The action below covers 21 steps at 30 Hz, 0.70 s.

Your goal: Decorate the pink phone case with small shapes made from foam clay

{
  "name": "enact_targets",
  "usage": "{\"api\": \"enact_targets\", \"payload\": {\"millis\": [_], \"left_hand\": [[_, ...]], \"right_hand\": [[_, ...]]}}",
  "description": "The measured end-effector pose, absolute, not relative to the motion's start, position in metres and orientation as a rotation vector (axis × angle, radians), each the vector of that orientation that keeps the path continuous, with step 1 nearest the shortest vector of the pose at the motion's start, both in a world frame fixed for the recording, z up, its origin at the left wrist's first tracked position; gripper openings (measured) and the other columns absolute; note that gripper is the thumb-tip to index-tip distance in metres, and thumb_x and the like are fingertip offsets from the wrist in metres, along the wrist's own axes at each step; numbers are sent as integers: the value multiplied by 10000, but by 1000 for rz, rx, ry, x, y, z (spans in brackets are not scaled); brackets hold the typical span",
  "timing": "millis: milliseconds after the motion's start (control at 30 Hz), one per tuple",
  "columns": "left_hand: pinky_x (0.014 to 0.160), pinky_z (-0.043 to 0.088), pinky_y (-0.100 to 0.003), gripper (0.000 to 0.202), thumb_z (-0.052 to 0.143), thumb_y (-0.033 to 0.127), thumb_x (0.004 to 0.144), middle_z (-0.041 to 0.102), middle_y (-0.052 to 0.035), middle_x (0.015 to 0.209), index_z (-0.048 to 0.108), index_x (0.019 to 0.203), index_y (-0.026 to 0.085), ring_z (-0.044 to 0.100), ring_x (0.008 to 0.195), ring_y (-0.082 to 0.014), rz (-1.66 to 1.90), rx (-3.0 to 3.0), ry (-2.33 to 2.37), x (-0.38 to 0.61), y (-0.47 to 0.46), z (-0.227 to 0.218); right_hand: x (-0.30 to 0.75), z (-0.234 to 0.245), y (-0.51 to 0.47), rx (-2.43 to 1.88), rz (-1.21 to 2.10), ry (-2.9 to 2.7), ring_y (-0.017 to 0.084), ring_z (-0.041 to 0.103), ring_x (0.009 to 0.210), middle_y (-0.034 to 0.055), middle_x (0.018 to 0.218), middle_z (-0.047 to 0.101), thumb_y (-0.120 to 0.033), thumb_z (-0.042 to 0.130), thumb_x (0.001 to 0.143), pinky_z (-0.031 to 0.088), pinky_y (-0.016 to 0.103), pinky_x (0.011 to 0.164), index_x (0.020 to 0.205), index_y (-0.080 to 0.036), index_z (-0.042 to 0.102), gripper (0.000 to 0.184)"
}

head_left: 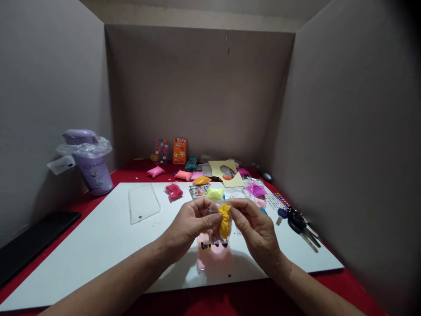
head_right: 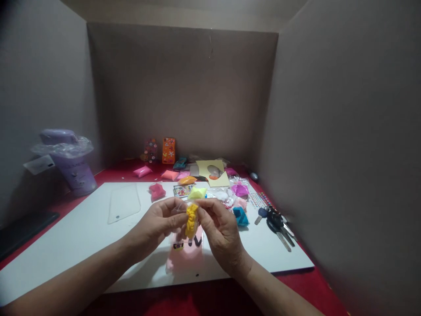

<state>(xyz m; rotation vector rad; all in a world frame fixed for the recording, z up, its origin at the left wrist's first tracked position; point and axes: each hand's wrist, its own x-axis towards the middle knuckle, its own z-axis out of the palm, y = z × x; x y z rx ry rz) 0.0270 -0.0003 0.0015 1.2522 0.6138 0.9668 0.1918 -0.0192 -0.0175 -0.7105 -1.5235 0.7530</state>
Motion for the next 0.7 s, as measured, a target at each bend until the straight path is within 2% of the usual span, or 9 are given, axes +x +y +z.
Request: {"api": "enact_targets", "payload": {"millis": [100,200,300,433,567,700], "left_hand": [[457,441,-199,267,700,293,757,622,-31,684,557,897,116,565,526,-102,946,1314,598,26,1,2],[463,450,-207,274,690,303,761,612,-31,697,581,913,103,544,517,-92,901,1390,580,26,1,4],[461,460,-212,287,711,321,732,593,-19,684,575,854,100,537,520,-93,943,1390,607,27,0,6],[456,460,-213,300,720,349,715,549,13,616,539,755,113,532,500,-91,1017,1365,663,29,-2,7],[462,457,-216,325,722,376,707,526,25,582,527,723,116,530,481,-90,1026,1380,698,29,-1,7],[469,452,-209,331,734,374,693,515,28,579,529,706,115,516,487,-81,1031,1390,720,30,0,8]], "right_hand": [[192,-19,-17,-767,676,-1565,158,613,889,35,948,629,-267,534,895,510,279,794,998,-227,617,138],[192,-22,-17,-798,615,-1544,152,616,850,25,911,618,-266,555,883,511,275,763,956,-224,600,95],[191,-24,-19,-798,593,-1534,150,612,823,24,900,605,-276,553,881,519,270,715,974,-223,560,107],[191,-23,-23,-823,388,-1670,149,573,763,32,891,576,-257,634,819,509,306,714,1019,-206,541,226],[190,-20,-24,-883,228,-1738,137,547,697,25,824,573,-211,603,832,492,300,674,991,-194,555,167],[187,-21,-24,-929,277,-1730,131,577,689,20,806,604,-204,566,850,502,280,655,984,-196,570,134]]}}
